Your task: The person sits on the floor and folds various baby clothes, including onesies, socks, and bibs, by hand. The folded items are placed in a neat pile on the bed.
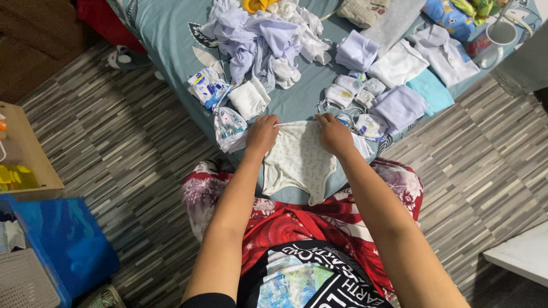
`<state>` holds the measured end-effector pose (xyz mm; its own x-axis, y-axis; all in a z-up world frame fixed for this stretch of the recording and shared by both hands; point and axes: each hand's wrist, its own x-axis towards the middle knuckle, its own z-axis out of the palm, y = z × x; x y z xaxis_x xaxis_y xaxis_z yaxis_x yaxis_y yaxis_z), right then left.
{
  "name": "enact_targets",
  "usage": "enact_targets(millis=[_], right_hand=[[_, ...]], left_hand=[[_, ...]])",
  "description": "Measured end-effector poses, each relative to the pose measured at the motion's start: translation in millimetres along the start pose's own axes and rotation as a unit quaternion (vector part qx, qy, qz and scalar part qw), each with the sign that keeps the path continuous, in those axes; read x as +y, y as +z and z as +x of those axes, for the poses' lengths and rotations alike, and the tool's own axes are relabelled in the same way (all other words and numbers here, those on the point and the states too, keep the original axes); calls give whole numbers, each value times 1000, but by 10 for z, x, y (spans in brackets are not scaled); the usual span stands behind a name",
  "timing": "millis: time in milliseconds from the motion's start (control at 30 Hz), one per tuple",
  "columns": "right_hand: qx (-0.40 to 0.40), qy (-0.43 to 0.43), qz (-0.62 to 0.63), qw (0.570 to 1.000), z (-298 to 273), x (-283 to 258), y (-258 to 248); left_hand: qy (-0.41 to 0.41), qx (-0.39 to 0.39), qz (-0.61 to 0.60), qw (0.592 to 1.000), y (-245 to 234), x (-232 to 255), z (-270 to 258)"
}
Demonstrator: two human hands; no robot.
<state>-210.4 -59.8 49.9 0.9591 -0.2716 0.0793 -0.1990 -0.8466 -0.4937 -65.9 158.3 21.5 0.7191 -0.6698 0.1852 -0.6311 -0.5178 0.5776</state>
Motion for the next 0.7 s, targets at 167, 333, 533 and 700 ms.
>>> enact_targets(millis=[167, 333, 533, 700], right_hand=[[-88, 75, -120, 986, 102, 72, 72], [-81, 67, -90, 990, 73, 25, -102], [-120, 100, 133, 979, -67, -49, -830], [-46, 111, 421, 899, -280, -102, -1483]], left_hand=[[-18, -24, -1, 1000, -108, 6, 46], [-19, -5, -86, 996, -339, 209, 71], [49, 11, -310, 949, -810, 561, 75], [-26, -82, -388, 918, -1425, 876, 69]])
